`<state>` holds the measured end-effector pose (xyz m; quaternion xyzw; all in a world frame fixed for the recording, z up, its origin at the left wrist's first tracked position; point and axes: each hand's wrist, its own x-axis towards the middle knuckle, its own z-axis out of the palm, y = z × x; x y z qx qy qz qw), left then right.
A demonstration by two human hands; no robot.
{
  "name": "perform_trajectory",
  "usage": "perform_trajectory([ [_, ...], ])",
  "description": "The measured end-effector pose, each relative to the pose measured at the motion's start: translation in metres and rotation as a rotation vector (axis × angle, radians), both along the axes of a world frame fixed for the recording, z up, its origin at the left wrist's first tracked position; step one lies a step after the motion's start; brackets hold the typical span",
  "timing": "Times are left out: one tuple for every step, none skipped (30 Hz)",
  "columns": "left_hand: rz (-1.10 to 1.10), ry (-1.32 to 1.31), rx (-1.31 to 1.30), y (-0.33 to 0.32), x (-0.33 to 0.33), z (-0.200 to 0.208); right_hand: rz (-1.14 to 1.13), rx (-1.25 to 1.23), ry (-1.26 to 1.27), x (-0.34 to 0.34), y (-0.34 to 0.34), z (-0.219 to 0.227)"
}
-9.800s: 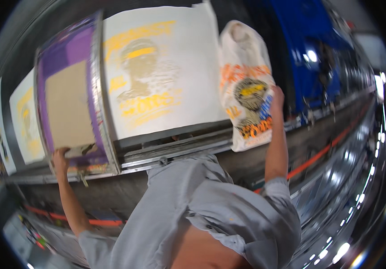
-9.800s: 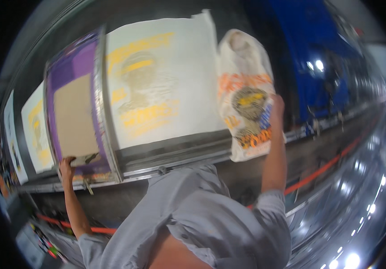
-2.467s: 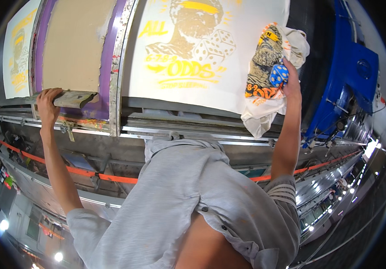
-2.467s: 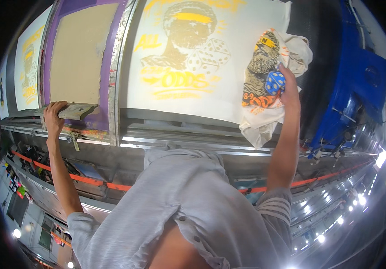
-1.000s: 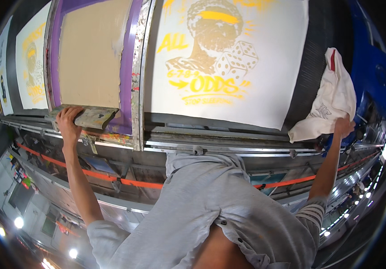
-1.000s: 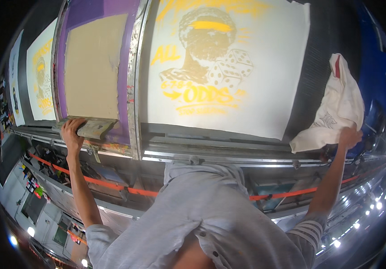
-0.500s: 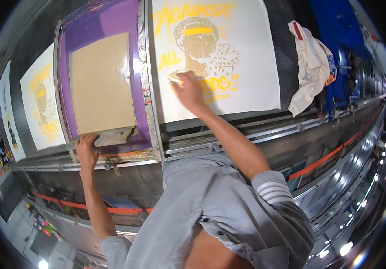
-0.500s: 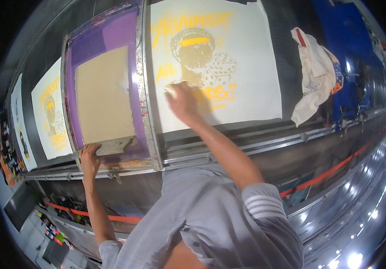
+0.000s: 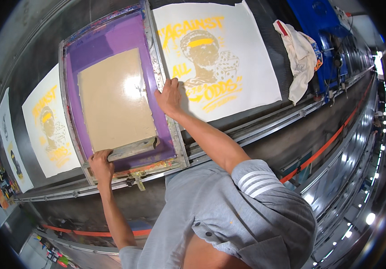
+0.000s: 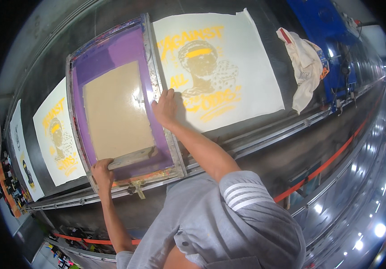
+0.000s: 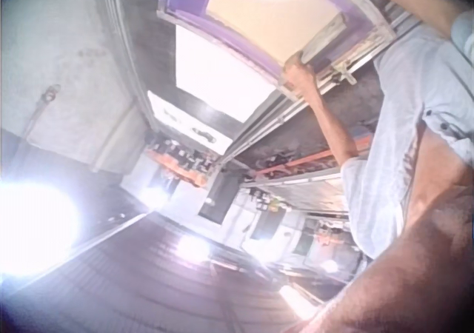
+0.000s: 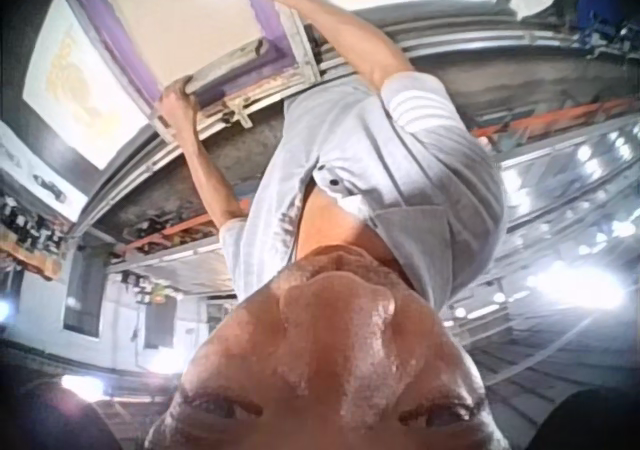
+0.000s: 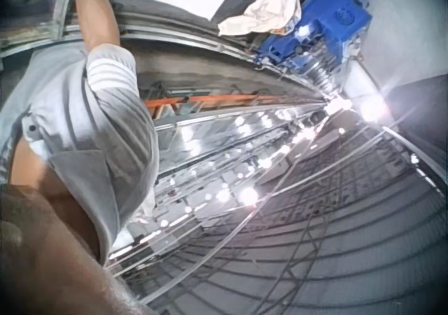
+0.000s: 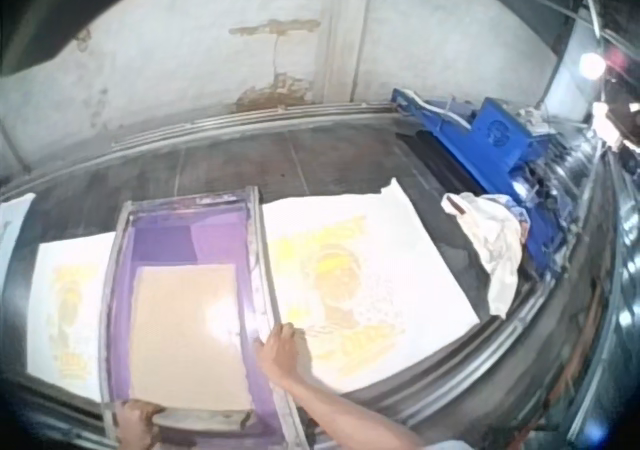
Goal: The person screen prints a design onto a white t-shirt using a squeegee and a purple screen. They then use a hairdryer to dry the printed design. The person repeats the process on a second t-shirt.
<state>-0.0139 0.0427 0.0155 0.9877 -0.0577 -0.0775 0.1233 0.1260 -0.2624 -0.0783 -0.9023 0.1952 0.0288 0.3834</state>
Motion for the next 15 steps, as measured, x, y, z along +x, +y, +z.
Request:
perform_trajectory([
  [0.002,0.027,-0.001,0.0,-0.001,0.005,0.003,-0.005,-0.013,0.001,0.001,0.003],
  [0.005,0.031,0.001,0.006,-0.006,0.004,0.006,-0.009,-0.026,0.001,0.002,0.005],
  [0.004,0.029,-0.004,0.007,-0.007,0.003,0.02,-0.022,-0.079,0.002,0.001,0.008],
  [0.003,0.028,-0.008,0.008,-0.007,0.001,0.032,-0.035,-0.132,0.001,0.002,0.011],
  [0.019,0.054,-0.017,0.011,-0.006,0.003,0.044,-0.048,-0.184,0.002,0.001,0.013],
  [0.02,0.056,-0.032,0.011,-0.005,0.003,0.053,-0.051,-0.183,0.004,0.0,0.016],
  [0.022,0.059,-0.046,0.012,-0.005,0.003,0.062,-0.055,-0.181,0.006,-0.001,0.019],
  [0.023,0.062,-0.06,0.011,-0.007,0.003,0.071,-0.057,-0.178,0.007,-0.003,0.022],
  [0.035,0.057,-0.04,0.009,-0.007,0.004,0.084,-0.067,-0.192,0.01,-0.005,0.029],
  [0.035,0.059,-0.046,0.007,-0.006,0.006,0.095,-0.049,-0.203,0.015,-0.007,0.034],
  [0.036,0.061,-0.051,0.004,-0.004,0.008,0.106,-0.032,-0.213,0.02,-0.011,0.04],
  [0.04,0.069,-0.057,0.003,-0.005,0.01,0.12,-0.014,-0.219,0.02,-0.013,0.044],
  [0.027,0.063,-0.067,-0.001,-0.005,0.01,0.142,-0.092,-0.273,0.021,-0.018,0.046],
  [0.013,0.058,-0.077,-0.008,-0.005,0.009,0.126,-0.104,-0.284,0.023,-0.026,0.049],
  [-0.003,0.05,-0.094,-0.016,-0.004,0.006,0.11,-0.124,-0.299,0.025,-0.036,0.054],
])
